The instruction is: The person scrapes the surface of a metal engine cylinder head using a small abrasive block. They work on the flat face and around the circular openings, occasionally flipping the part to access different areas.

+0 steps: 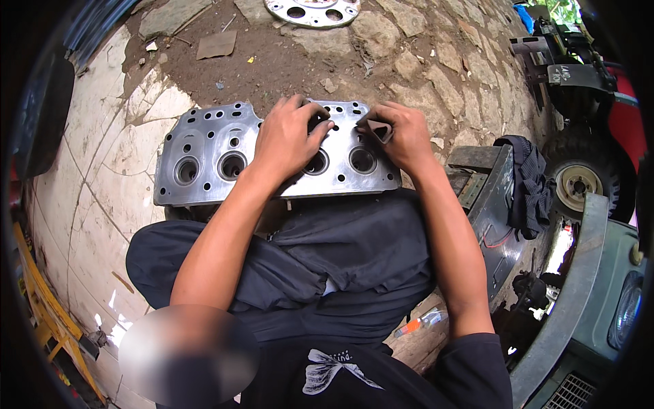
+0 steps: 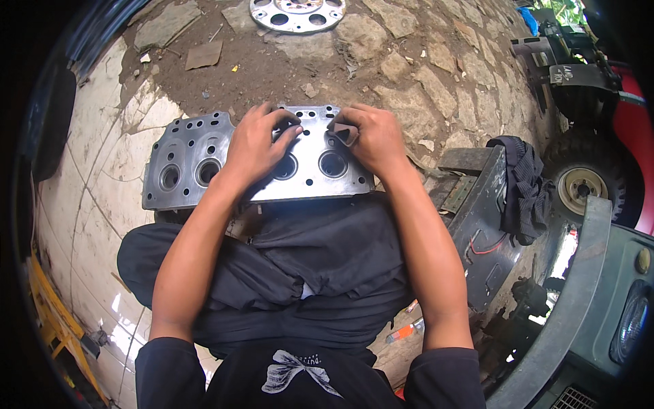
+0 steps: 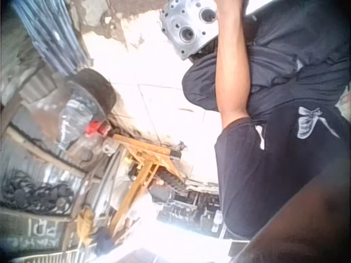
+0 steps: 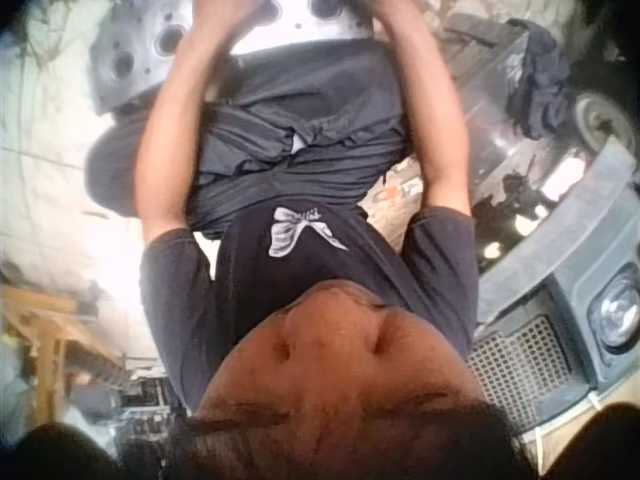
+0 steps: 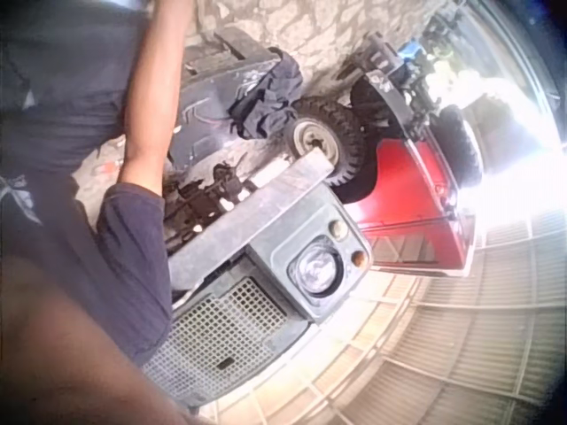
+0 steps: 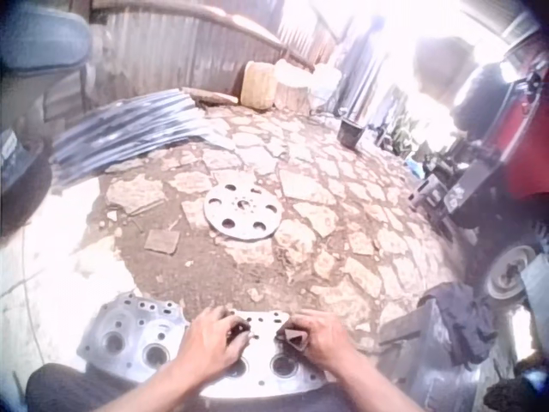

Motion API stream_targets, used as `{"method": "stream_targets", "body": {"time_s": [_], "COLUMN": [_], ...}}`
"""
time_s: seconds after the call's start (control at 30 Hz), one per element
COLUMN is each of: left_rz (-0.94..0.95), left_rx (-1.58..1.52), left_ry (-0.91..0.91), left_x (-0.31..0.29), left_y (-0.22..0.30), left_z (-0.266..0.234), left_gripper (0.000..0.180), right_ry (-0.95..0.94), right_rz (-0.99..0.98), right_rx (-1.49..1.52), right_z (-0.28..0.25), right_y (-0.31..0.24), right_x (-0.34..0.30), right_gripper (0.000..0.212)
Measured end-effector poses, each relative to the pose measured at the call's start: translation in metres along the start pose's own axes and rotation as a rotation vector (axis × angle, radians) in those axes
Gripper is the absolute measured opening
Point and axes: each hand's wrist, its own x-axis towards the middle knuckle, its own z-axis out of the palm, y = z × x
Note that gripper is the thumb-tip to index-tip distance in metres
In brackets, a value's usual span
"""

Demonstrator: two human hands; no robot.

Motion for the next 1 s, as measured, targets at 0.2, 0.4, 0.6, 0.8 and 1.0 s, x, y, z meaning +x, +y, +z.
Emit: {"method": "stream_targets", "body": {"time_s": [0.2, 0.4, 0.6, 0.8, 1.0], "left_rz": [-0.024, -0.043, -0.07, -0.081, -0.061], "left_rx": [0.0, -0.01, -0.008, -0.043, -0.047], "left_ry": [-0.033, -0.04, -0.077, -0.077, -0.056], "left_x": [0.003, 0.005, 0.01, 0.009, 0.008], "left_y": [0.001, -0.002, -0.005, -0.002, -0.004], "left_z": [-0.002, -0.006, -0.006, -0.006, -0.004], "left_gripper": [0.027, 0.03, 0.03, 0.031, 0.029], "right_ry": [-0.025, -0.02, 0.003, 0.023, 0.003], "right_rz": [-0.017, -0.026, -0.019, -0.066, 0.109], "right_rx": [0.103, 0.117, 0.093, 0.1, 0.177], "right_z": [0.002, 0.007, 0.01, 0.012, 0.009], "right_y": [0.005, 0.005, 0.002, -0.001, 0.0], "right_x": [0.004, 0.003, 0.008, 0.01, 0.001], "right_gripper": [0.011, 0.011, 0.012, 0.012, 0.015]}}
